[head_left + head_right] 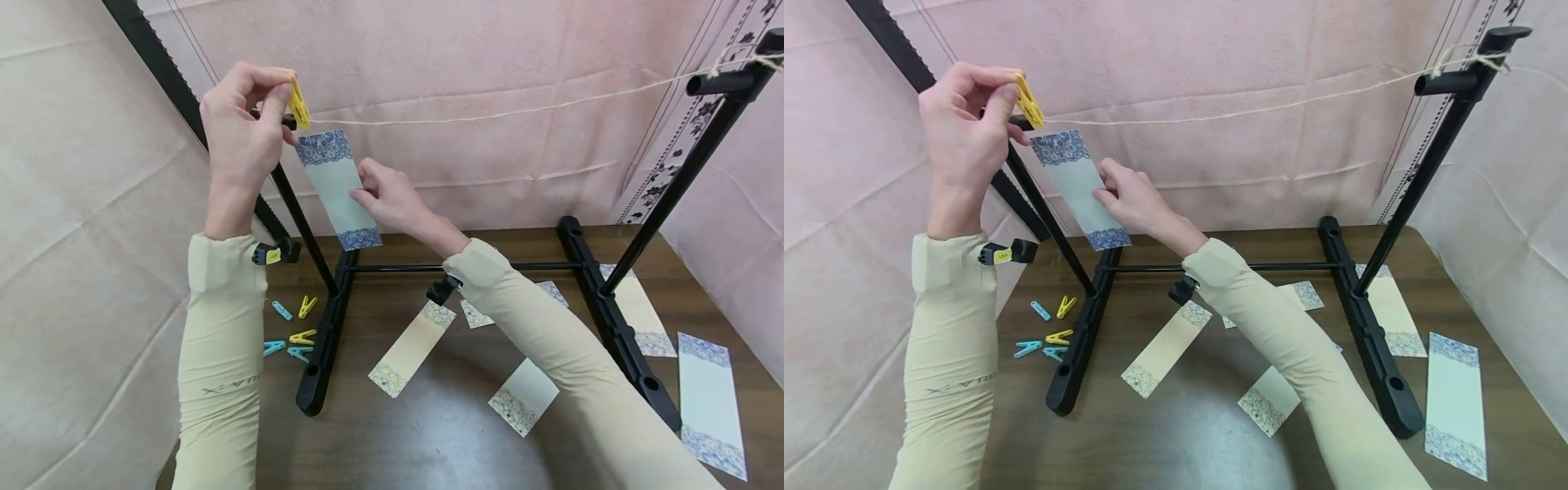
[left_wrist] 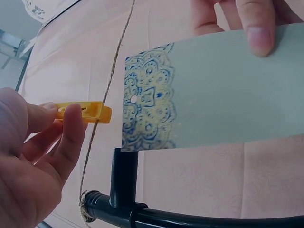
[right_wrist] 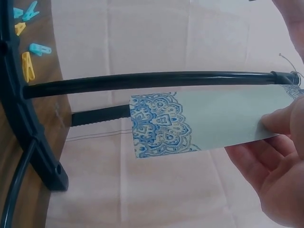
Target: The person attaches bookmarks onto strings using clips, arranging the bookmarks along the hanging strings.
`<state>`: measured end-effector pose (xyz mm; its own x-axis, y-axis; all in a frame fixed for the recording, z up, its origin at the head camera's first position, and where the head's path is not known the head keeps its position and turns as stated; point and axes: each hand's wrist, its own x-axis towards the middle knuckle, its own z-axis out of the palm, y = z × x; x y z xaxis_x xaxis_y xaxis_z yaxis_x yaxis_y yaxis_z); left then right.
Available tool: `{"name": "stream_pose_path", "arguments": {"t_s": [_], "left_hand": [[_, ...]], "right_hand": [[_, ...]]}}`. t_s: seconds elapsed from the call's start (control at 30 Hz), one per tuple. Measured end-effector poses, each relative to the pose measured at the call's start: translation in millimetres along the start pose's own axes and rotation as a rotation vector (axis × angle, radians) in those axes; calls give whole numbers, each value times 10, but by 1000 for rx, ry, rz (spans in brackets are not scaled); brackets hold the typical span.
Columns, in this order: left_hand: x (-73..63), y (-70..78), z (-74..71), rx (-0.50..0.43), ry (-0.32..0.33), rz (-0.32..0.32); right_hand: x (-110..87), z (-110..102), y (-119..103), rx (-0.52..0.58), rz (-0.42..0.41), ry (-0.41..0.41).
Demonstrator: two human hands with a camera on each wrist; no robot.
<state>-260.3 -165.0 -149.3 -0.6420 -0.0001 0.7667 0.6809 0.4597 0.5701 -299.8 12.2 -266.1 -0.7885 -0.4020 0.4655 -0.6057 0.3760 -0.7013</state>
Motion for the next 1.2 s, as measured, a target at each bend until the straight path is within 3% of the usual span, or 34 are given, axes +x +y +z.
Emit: {"name": "stream_pose_path", "arguments": {"t_s": [0.4, 0.67, 0.93, 1.2], "left_hand": [[-45, -73, 22, 82, -67, -34], [-76, -100, -12, 126, -83, -17], [-91, -81, -47, 161, -174, -78], [-126, -38, -58, 191, -148, -63]], "right_hand": [[16, 31, -77, 38, -15, 11], [17, 83, -114, 47, -33, 13], [10, 146, -65, 93, -48, -13], [3, 147, -56, 90, -62, -21]]}}
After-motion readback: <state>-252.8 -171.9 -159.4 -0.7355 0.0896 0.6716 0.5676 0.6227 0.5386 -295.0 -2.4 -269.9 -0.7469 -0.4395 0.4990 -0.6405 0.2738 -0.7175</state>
